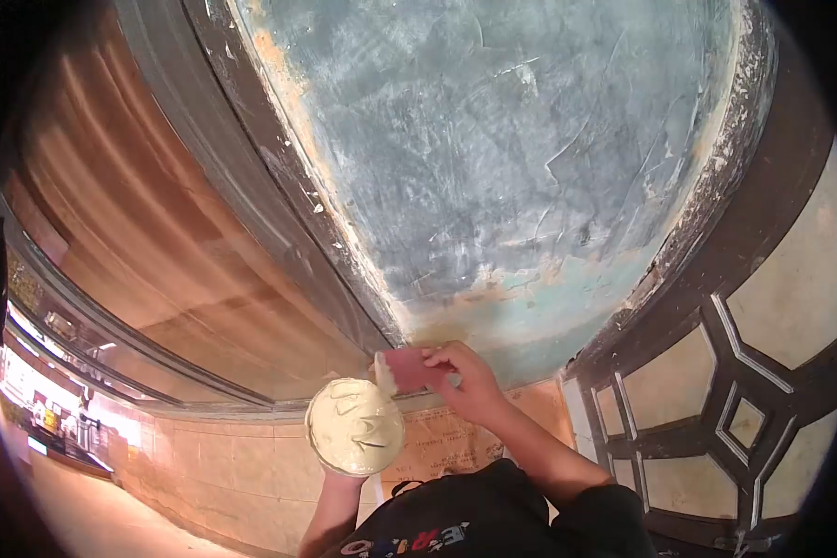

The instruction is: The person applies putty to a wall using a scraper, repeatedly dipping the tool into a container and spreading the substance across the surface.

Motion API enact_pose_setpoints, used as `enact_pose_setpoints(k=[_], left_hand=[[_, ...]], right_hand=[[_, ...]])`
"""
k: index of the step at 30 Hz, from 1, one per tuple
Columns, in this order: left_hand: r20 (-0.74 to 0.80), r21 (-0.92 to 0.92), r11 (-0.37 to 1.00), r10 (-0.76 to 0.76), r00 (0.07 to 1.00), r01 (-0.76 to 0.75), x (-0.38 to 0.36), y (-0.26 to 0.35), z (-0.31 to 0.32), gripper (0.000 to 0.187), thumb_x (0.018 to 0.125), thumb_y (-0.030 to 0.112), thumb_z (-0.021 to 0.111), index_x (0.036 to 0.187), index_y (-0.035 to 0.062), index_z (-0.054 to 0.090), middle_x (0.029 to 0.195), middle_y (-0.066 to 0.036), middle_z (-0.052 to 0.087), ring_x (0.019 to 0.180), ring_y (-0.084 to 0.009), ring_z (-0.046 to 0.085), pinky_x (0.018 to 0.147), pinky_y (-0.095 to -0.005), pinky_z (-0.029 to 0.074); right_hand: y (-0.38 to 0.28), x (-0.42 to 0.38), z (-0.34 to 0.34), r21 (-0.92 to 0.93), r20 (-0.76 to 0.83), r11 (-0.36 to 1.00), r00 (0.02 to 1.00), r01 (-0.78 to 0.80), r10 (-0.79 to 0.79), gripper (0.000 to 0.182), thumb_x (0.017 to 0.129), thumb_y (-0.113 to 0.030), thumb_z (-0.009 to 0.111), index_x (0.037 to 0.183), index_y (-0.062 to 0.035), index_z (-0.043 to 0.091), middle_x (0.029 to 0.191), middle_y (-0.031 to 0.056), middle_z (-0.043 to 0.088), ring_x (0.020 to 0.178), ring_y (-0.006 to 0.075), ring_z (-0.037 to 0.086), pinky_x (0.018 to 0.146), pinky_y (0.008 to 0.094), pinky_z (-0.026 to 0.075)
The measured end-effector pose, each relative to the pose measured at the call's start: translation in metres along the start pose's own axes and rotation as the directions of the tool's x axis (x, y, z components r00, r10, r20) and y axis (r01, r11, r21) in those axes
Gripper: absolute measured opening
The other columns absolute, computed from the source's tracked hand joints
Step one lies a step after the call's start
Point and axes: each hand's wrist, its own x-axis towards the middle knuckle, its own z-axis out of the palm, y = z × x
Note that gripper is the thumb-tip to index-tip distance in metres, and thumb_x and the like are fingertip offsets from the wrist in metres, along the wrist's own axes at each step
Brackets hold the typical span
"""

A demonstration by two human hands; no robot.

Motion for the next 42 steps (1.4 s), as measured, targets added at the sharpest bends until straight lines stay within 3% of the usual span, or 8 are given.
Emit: enact_pose_setpoints(k=[7, 10, 14, 18, 23, 25, 32, 42], left_hand=[[-0.032, 0.228, 0.973, -0.027, 0.999, 0.033, 0.004, -0.014, 0.012, 0.053, 0.102, 0.041, 0.032, 0.146, 0.0116, 0.033, 0.145, -0.01, 0.045, 0.128, -0.0247, 0.049, 0.11, -0.0437, 0.039], [0.132, 0.93, 0.334, 0.09, 0.987, -0.155, 0.004, -0.019, 0.021, 0.052, 0.102, 0.041, 0.033, 0.145, 0.0124, 0.036, 0.142, -0.01, 0.047, 0.125, -0.0257, 0.051, 0.106, -0.0457, 0.043], [-0.066, -0.088, 0.992, -0.096, 0.993, 0.09, 0.009, -0.032, 0.019, 0.053, 0.101, 0.043, 0.032, 0.145, 0.013, 0.035, 0.143, -0.011, 0.047, 0.126, -0.028, 0.051, 0.106, -0.0477, 0.042], [0.014, 0.773, 0.632, 0.069, 0.998, -0.055, 0.013, -0.041, 0.036, 0.055, 0.101, 0.045, 0.03, 0.146, 0.013, 0.035, 0.146, -0.01, 0.043, 0.13, -0.0288, 0.047, 0.108, -0.0494, 0.038], [-0.02, 0.735, 0.678, 0.055, 0.998, -0.022, 0.02, -0.055, 0.055, 0.056, 0.101, 0.046, 0.029, 0.146, 0.0129, 0.034, 0.147, -0.01, 0.042, 0.131, -0.029, 0.046, 0.109, -0.0499, 0.038], [-0.083, -0.251, 0.959, -0.159, 0.984, 0.133, 0.023, -0.063, 0.052, 0.059, 0.1, 0.049, 0.029, 0.146, 0.0137, 0.035, 0.147, -0.011, 0.043, 0.13, -0.03, 0.047, 0.109, -0.0513, 0.038], [-0.048, -0.274, 0.957, -0.113, 0.992, 0.096, 0.024, -0.088, 0.054, 0.068, 0.096, 0.058, 0.03, 0.148, 0.0164, 0.033, 0.148, -0.012, 0.042, 0.132, -0.0332, 0.045, 0.108, -0.0541, 0.038], [0.037, 0.717, 0.695, 0.032, 0.999, -0.049, 0.038, -0.121, 0.07, 0.063, 0.097, 0.048, 0.039, 0.15, 0.0155, 0.026, 0.149, -0.009, 0.038, 0.135, -0.0287, 0.041, 0.11, -0.0479, 0.037]], right_hand=[[-0.042, 0.008, -0.036, -0.355, 0.232, 0.87, 0.934, 0.342, -0.272, 0.036, 0.067, -0.003, 0.072, 0.102, -0.0115, 0.065, 0.119, 0.0069, 0.059, 0.111, 0.03, 0.058, 0.09, 0.0411, 0.049], [-0.054, 0.016, -0.05, -0.488, 0.328, 0.778, 0.909, 0.395, -0.256, 0.033, 0.069, -0.01, 0.073, 0.1, -0.015, 0.065, 0.116, 0.0036, 0.059, 0.108, 0.0281, 0.059, 0.091, 0.0424, 0.047], [-0.067, 0.034, -0.062, -0.579, 0.445, 0.624, 0.845, 0.525, -0.297, 0.036, 0.062, -0.015, 0.077, 0.096, -0.0183, 0.066, 0.109, 0.0003, 0.059, 0.102, 0.026, 0.059, 0.087, 0.0419, 0.047], [-0.077, 0.048, -0.065, -0.597, 0.556, 0.464, 0.754, 0.655, -0.35, 0.038, 0.062, -0.022, 0.078, 0.098, -0.0223, 0.065, 0.103, -0.0019, 0.058, 0.096, 0.0211, 0.057, 0.083, 0.0408, 0.046], [-0.093, 0.064, -0.062, -0.582, 0.65, 0.366, 0.686, 0.726, -0.327, 0.027, 0.07, -0.023, 0.072, 0.095, -0.022, 0.063, 0.089, -0.0017, 0.054, 0.087, 0.0185, 0.057, 0.082, 0.0393, 0.047], [-0.099, 0.074, -0.06, -0.599, 0.666, 0.329, 0.682, 0.73, -0.302, 0.02, 0.071, -0.023, 0.071, 0.089, -0.0212, 0.063, 0.086, -0.0011, 0.054, 0.085, 0.0184, 0.057, 0.08, 0.0391, 0.047], [-0.102, 0.096, -0.061, -0.605, 0.639, 0.268, 0.658, 0.75, -0.399, 0.015, 0.069, -0.028, 0.07, 0.076, -0.0209, 0.06, 0.072, -0.0038, 0.046, 0.076, 0.0168, 0.052, 0.07, 0.0361, 0.042], [-0.098, 0.091, -0.061, -0.62, 0.601, 0.161, 0.597, 0.768, -0.531, 0.011, 0.068, -0.02, 0.064, 0.073, -0.0181, 0.055, 0.073, -0.0032, 0.048, 0.076, 0.0163, 0.053, 0.07, 0.0349, 0.046]])
